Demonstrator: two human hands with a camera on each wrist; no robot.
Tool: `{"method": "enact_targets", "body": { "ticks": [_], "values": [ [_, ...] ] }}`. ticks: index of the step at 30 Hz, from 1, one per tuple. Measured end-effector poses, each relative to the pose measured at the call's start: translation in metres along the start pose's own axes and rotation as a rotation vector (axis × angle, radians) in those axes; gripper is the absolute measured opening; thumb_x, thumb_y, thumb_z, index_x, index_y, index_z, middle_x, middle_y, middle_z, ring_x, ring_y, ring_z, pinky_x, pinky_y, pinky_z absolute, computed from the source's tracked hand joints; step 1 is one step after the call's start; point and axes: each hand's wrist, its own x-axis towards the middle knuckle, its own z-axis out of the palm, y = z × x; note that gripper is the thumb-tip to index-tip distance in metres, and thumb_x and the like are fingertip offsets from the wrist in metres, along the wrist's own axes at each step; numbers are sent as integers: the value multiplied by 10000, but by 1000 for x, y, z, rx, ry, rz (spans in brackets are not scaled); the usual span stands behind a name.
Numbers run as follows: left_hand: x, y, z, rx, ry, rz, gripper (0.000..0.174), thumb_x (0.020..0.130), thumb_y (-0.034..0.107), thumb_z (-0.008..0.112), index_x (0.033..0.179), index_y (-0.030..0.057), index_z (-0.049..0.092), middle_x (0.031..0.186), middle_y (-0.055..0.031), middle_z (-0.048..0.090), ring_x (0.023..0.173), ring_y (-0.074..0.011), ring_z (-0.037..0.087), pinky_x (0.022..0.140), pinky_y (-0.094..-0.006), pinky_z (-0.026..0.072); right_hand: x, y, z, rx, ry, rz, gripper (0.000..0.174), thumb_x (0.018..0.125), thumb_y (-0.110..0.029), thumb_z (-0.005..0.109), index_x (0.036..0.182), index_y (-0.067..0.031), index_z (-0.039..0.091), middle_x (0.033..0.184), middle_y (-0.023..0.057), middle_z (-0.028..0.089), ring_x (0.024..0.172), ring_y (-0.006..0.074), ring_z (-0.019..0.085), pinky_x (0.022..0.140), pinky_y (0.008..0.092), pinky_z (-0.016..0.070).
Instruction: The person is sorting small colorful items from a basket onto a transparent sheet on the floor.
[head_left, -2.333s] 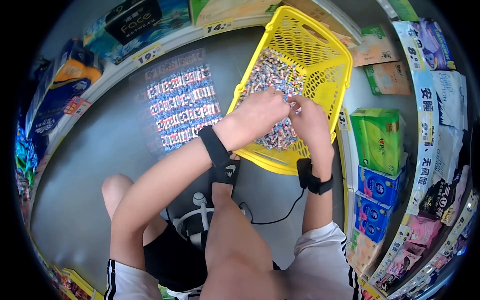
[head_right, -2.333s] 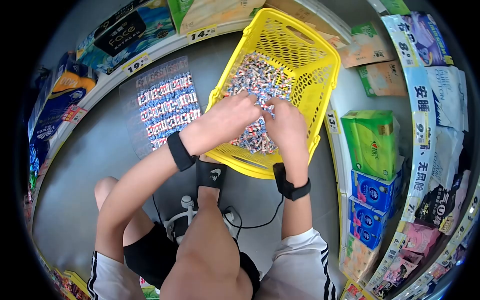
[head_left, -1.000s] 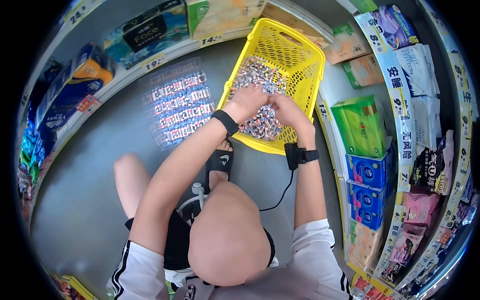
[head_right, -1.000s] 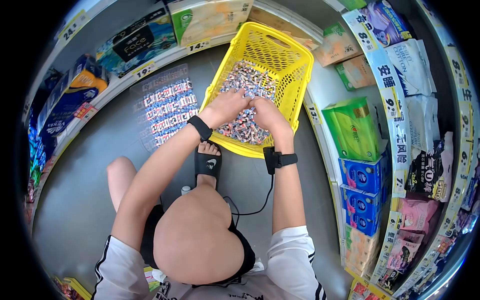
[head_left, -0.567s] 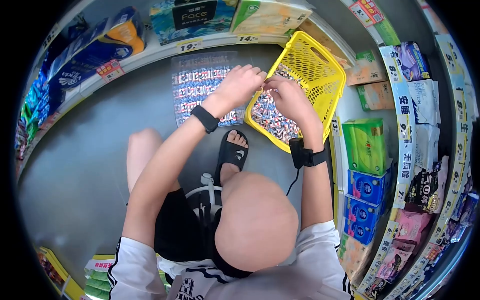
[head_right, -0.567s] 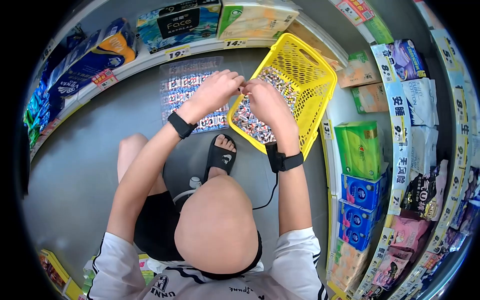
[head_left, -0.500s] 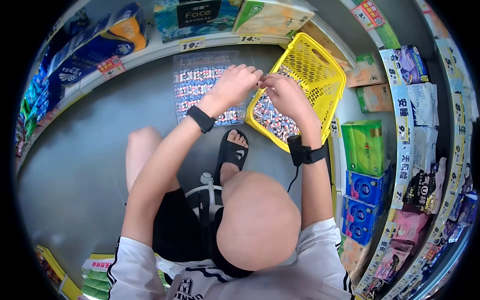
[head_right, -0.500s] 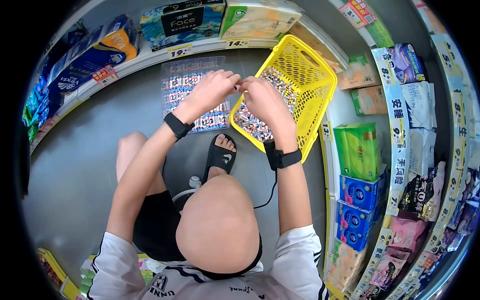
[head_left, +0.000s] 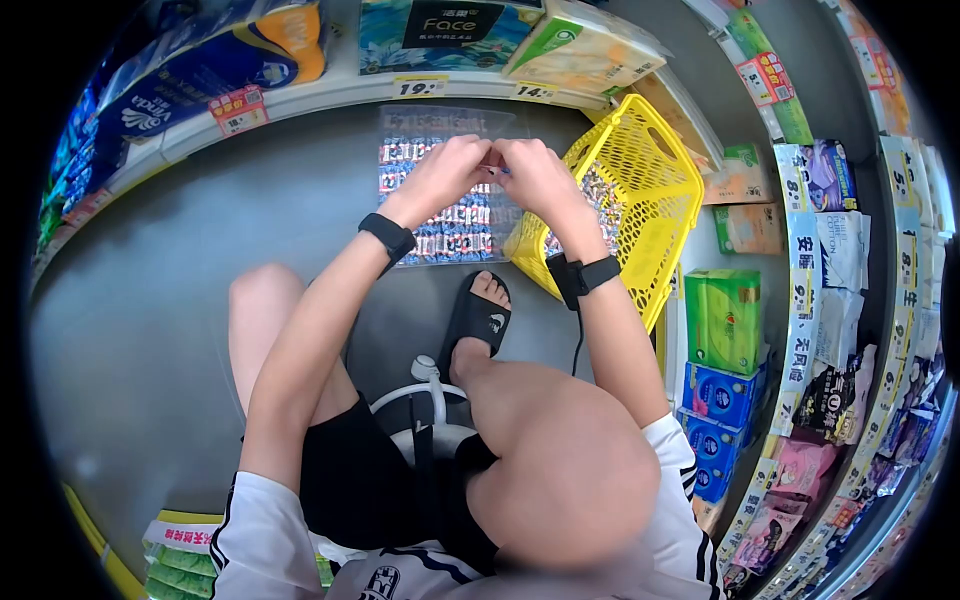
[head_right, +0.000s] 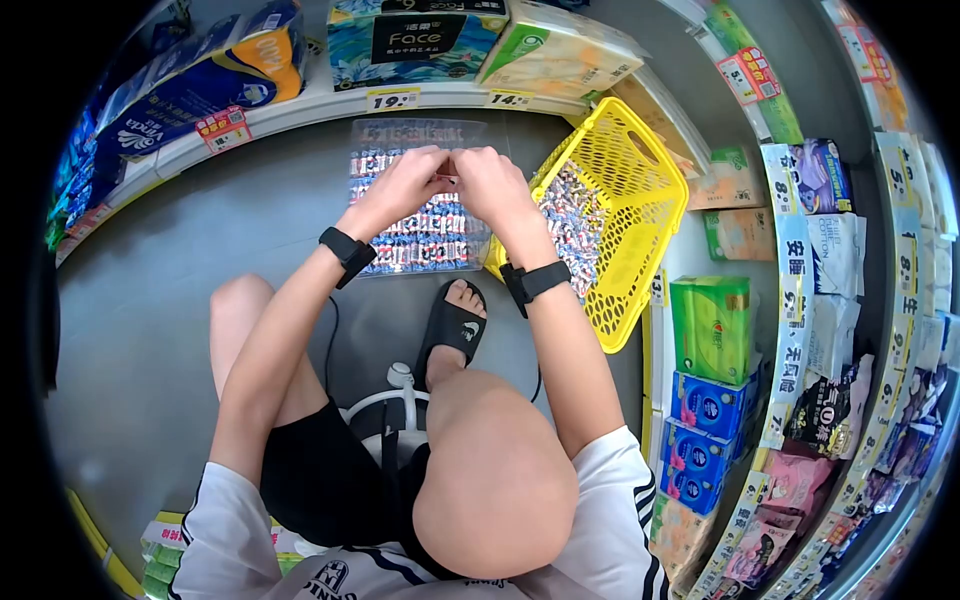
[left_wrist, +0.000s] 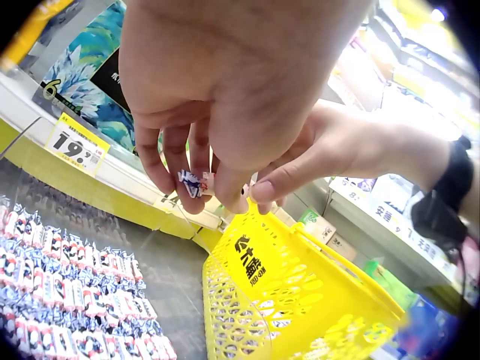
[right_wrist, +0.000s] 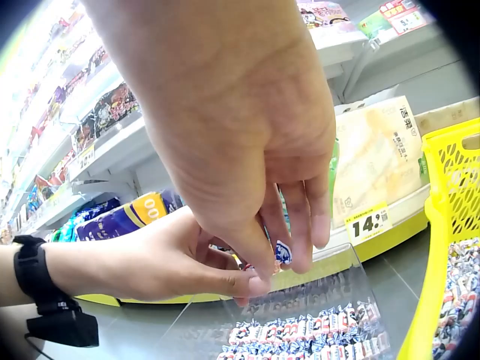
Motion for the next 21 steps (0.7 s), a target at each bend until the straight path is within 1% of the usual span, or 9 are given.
{"method": "enact_targets", "body": {
  "ticks": [5,8,11,15,17,18,19,20,21],
  "values": [
    [2,-16,-6,-58,21,-32,258,861,47,779,1029,-35,603,976,-207,698,951,-413,691,809,-467,557,20,-13,6,-72,-61,58,173,877,-52,667,1029,-78,746,969,211,762,936,424,738,811,523,604],
    [2,-22,-5,-77,3,-7,312,867,22,765,1104,-6,564,998,-205,694,1003,-415,698,822,-477,562,23,-8,24,-135,-65,78,154,857,-42,671,996,-36,737,994,197,749,955,431,716,817,524,583],
    [1,-32,-1,-85,-7,-4,308,878,22,755,1122,-5,568,1033,-205,689,1008,-424,695,826,-482,566,24,-6,43,-117,0,98,148,859,-38,671,999,-28,719,1018,213,737,957,442,712,815,533,582],
    [5,-41,2,47,3,-16,339,875,20,748,1169,18,577,1104,-204,650,1046,-442,666,846,-516,551,27,-5,73,-44,69,220,158,863,-30,691,1019,-7,695,1069,230,725,971,473,702,830,549,578],
    [5,-53,8,66,-11,-30,365,855,32,760,1174,15,582,1120,-205,641,1063,-455,653,861,-531,541,28,-4,89,49,125,349,183,861,-48,714,1034,7,694,1082,249,722,987,479,703,849,553,577],
    [5,-59,12,138,22,-25,381,841,39,768,1174,9,587,1121,-208,642,1066,-460,651,866,-531,542,30,-5,91,12,27,417,283,861,-33,711,1136,29,689,1155,269,707,1018,469,723,873,531,604],
    [5,-65,16,210,54,-20,396,827,46,777,1175,4,592,1121,-211,644,1068,-466,649,871,-531,543,31,-6,99,15,27,421,283,861,-33,711,1136,29,689,1155,269,707,1018,469,723,873,531,604],
    [5,-71,21,239,-11,-118,423,804,45,785,1182,-5,602,1133,-223,646,1075,-472,645,877,-530,546,31,-9,108,61,70,498,231,882,-57,707,1091,41,686,1136,286,706,1008,487,713,878,548,586],
    [6,-76,25,238,-15,-115,423,804,45,785,1182,-5,602,1133,-223,646,1075,-472,645,877,-530,546,32,-10,115,107,115,575,196,904,-82,703,1046,52,684,1117,302,704,998,504,703,882,566,567]
  ]
}}
